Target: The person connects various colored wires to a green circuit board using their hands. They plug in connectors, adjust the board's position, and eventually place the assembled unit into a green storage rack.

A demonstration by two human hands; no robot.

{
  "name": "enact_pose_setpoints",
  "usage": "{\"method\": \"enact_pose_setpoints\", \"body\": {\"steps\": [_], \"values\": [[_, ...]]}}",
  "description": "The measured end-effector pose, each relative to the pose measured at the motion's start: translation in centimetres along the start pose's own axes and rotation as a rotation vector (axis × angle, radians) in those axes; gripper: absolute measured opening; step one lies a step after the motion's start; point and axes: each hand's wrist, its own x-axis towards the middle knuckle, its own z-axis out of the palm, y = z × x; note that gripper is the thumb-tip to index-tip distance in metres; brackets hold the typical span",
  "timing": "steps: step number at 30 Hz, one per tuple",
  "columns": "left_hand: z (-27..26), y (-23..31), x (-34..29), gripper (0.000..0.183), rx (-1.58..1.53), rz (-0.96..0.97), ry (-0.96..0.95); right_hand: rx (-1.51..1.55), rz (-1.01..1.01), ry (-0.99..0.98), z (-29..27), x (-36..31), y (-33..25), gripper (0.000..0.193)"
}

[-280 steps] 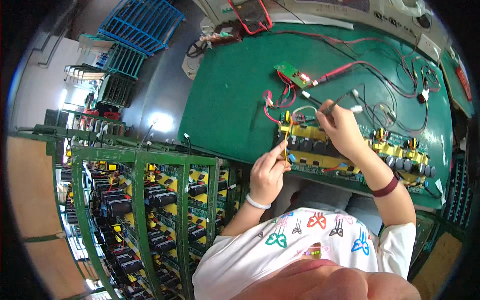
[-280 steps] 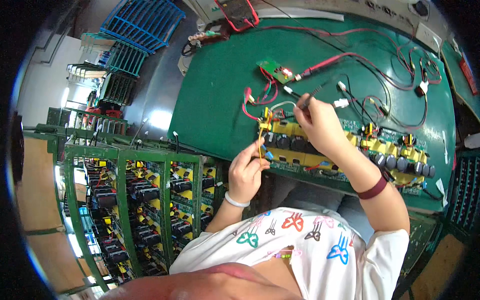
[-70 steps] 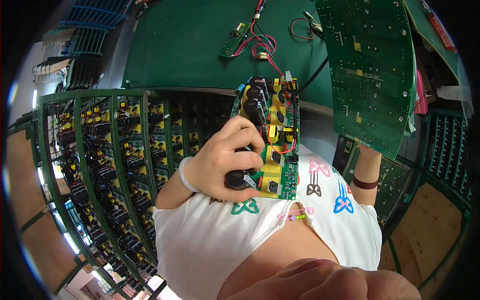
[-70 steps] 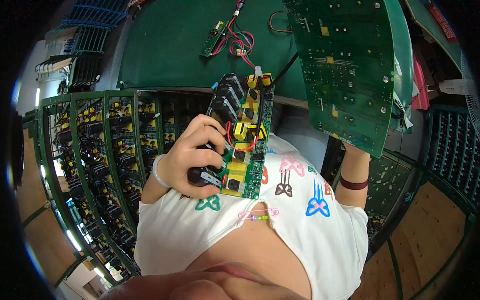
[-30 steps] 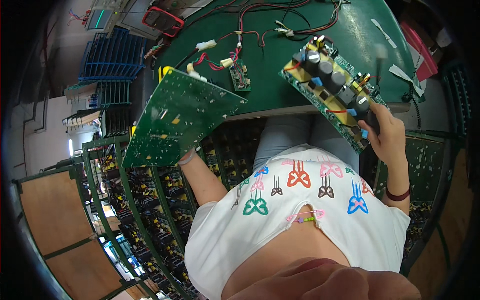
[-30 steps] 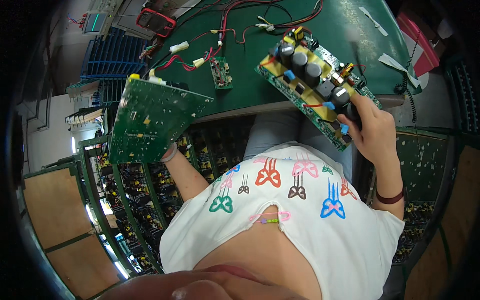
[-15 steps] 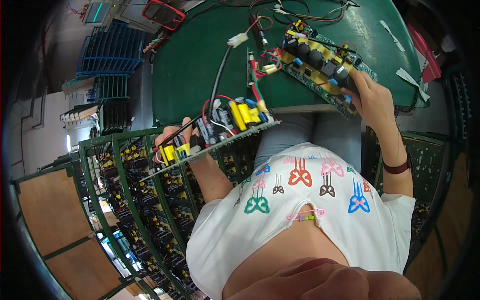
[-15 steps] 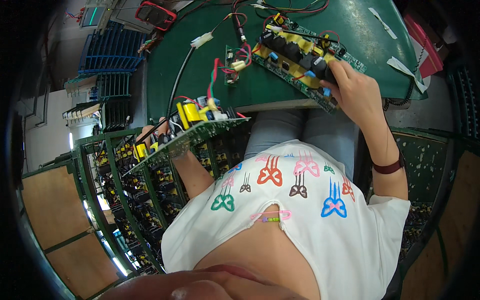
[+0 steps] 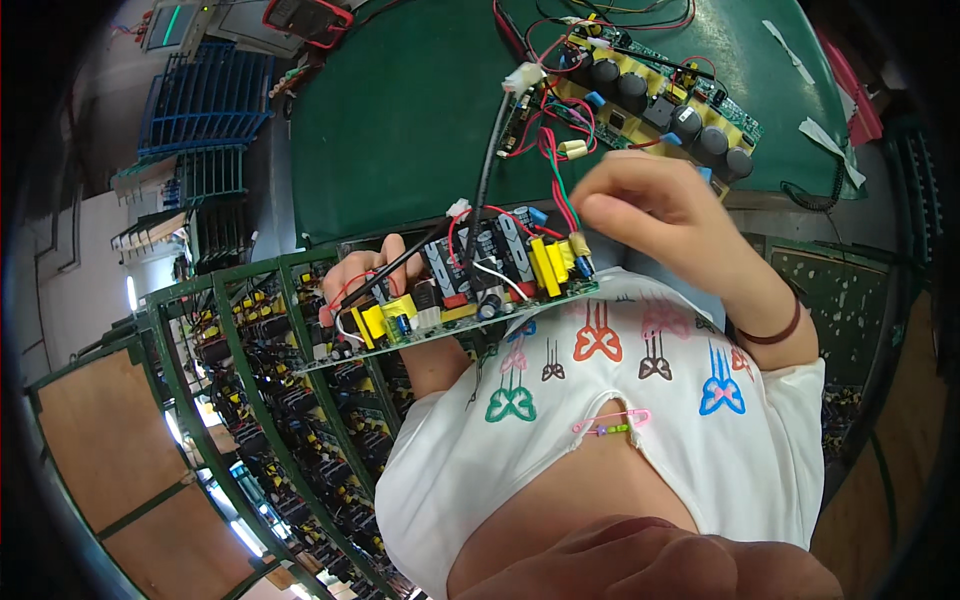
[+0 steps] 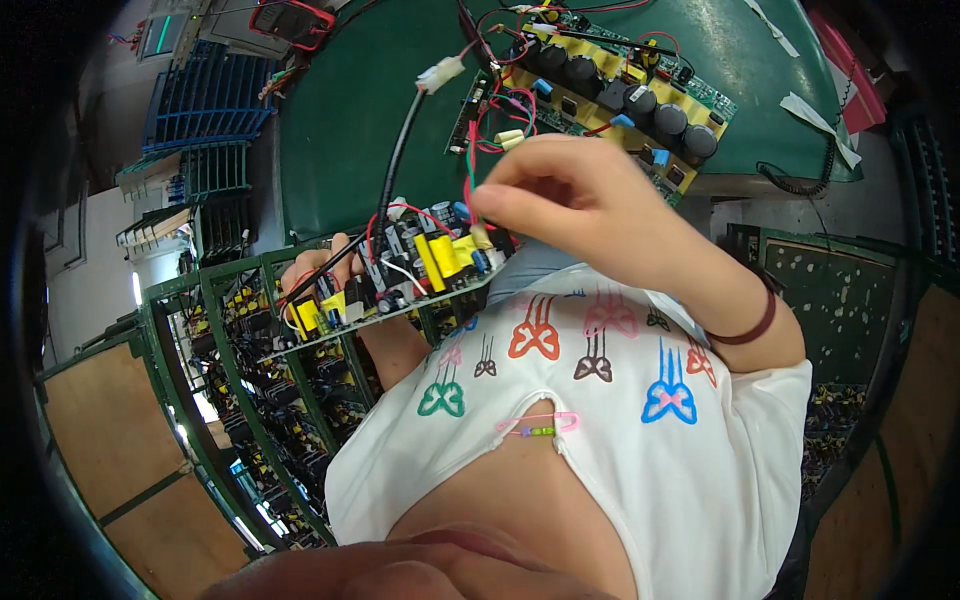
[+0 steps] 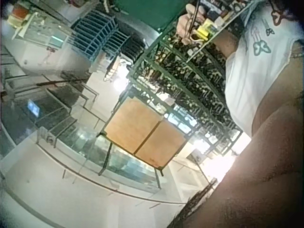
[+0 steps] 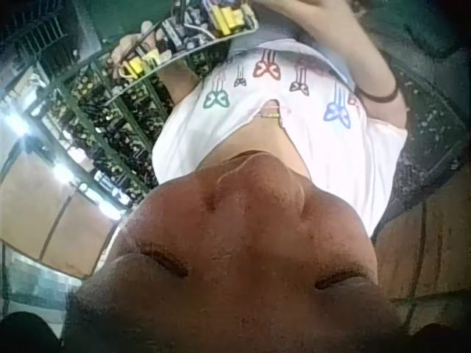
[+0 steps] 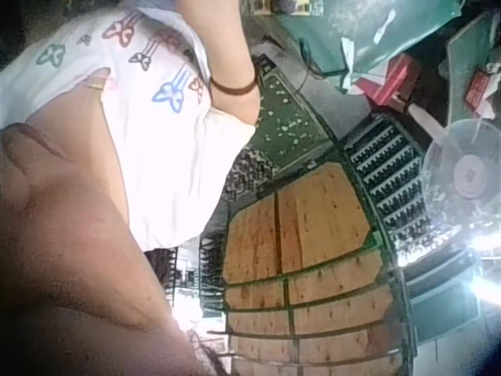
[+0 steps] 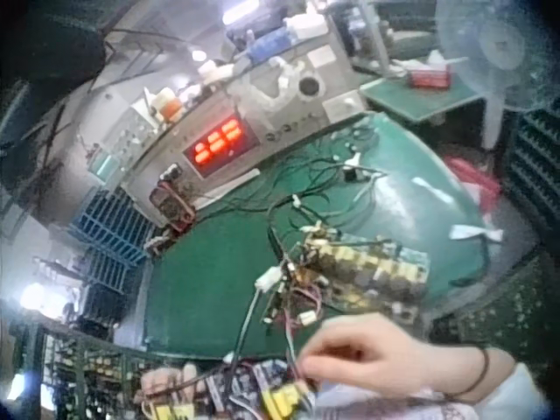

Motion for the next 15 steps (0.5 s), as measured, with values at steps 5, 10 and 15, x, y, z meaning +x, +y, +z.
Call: {"method": "enact_pose_setpoints", "body": {"steps": [5, 10, 15], "values": [[0.7, -0.5, -0.9, 0.031, -0.012, -0.004, 0.023, 0.179, 0.156, -0.067, 0.9, 1.5, 0.8, 0.018], [0.1, 0.0, -1.6, 0.032, -0.027, -0.039, 0.014, -0.515, -0.328, 0.225, 2.0, 1.8, 1.4, 0.017], [-1.0, 0.2, -2.5, 0.030, -0.050, -0.044, 0.026, -0.548, -0.303, 0.220, 2.7, 2.4, 1.4, 0.017]]}}
